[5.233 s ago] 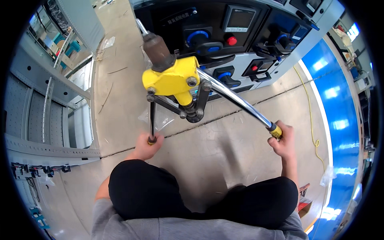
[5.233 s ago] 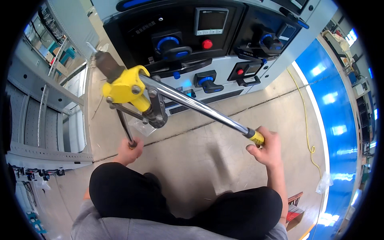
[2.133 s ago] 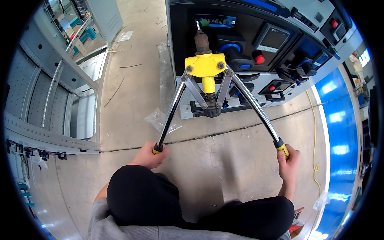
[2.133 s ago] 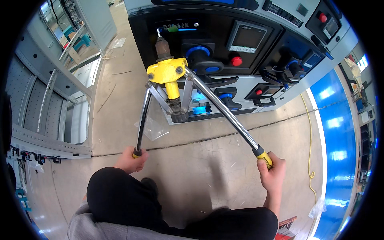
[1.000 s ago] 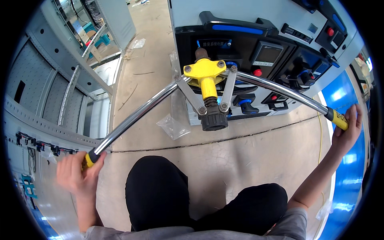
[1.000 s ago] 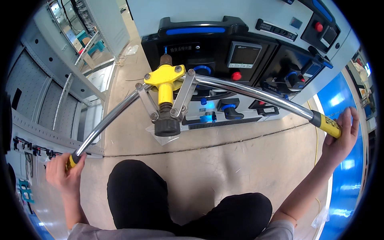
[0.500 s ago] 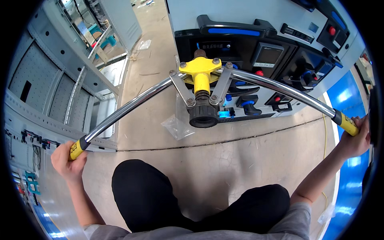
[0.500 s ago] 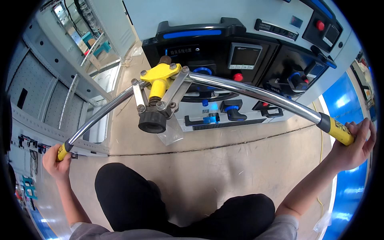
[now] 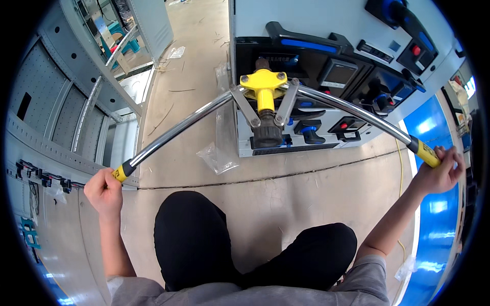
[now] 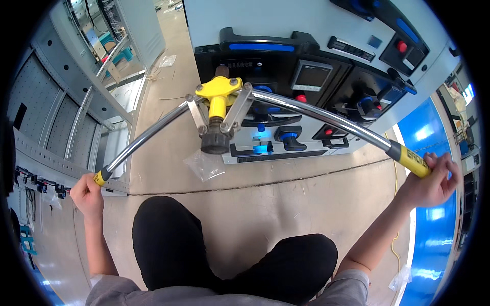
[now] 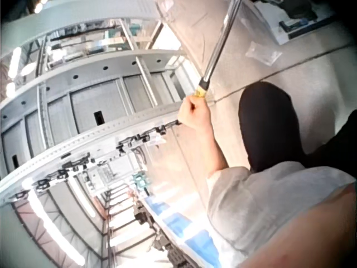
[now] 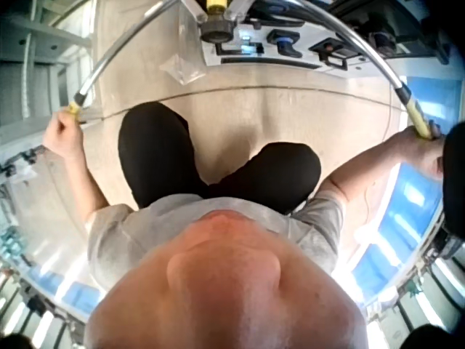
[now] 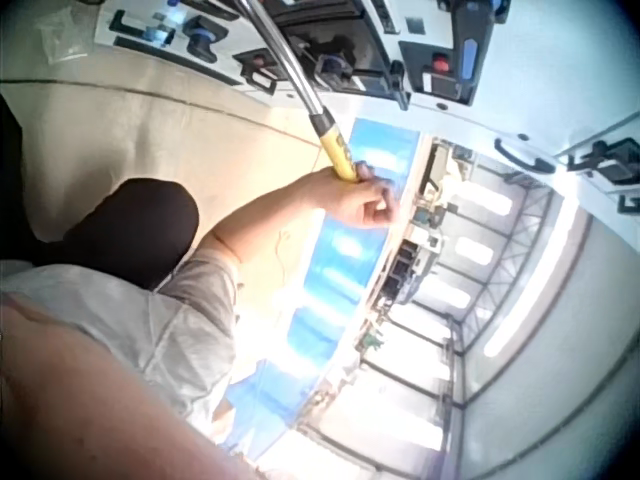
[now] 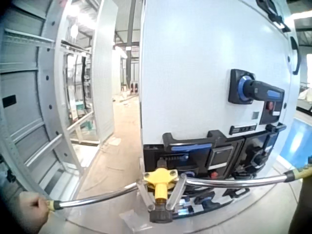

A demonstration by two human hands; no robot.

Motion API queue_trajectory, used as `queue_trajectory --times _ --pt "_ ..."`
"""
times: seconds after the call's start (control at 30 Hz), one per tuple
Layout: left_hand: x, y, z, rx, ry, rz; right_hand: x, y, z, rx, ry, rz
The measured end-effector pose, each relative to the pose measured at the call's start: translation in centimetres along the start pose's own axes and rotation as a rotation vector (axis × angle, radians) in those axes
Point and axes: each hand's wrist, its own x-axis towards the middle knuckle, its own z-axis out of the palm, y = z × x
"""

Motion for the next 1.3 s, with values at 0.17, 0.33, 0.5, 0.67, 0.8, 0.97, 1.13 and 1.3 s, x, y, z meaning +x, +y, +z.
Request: queue_trajectory --times 0.17,0.33,0.5,0.67,0.8,0.97,1.13,1.3 --pt "0.8 3.3 -1.9 -0.213 0.145 0.059 -1.0 0.5 1.2 0.429 -0.153 0.415" --pt "0.7 8.6 -6.4 -1.396 0.552 -0.064 0.4 -6.0 1.8 0.953 -0.48 0.52" --pt "-0.8 11.6 -8.4 -1.679 0.219 0.499 -1.9 -12.2 5.5 1.145 -0.554 0.131" --pt "2.2 15.3 -9.2 -1.479 0.01 0.624 -3.5 -16.2 4.7 0.951 -0.488 0.115" --pt "0.3 21.4 -8.4 -1.443 -0.131 0.933 -7.4 -22.3 7.7 0.928 -0.85 -0.241" --pt "-0.6 26.9 -7.0 -1.326 -0.134 1.095 -10.9 -26.7 14.0 0.818 -0.563 -0.236" --pt "1.2 23.5 -6.2 -1.374 -0.073 1.061 -8.5 -23.5 8.3 0.712 -0.358 -0.088" --pt "0.0 13.0 -6.7 -1.6 0.267 0.148 -4.6 -11.0 2.2 1.121 -0.187 0.362"
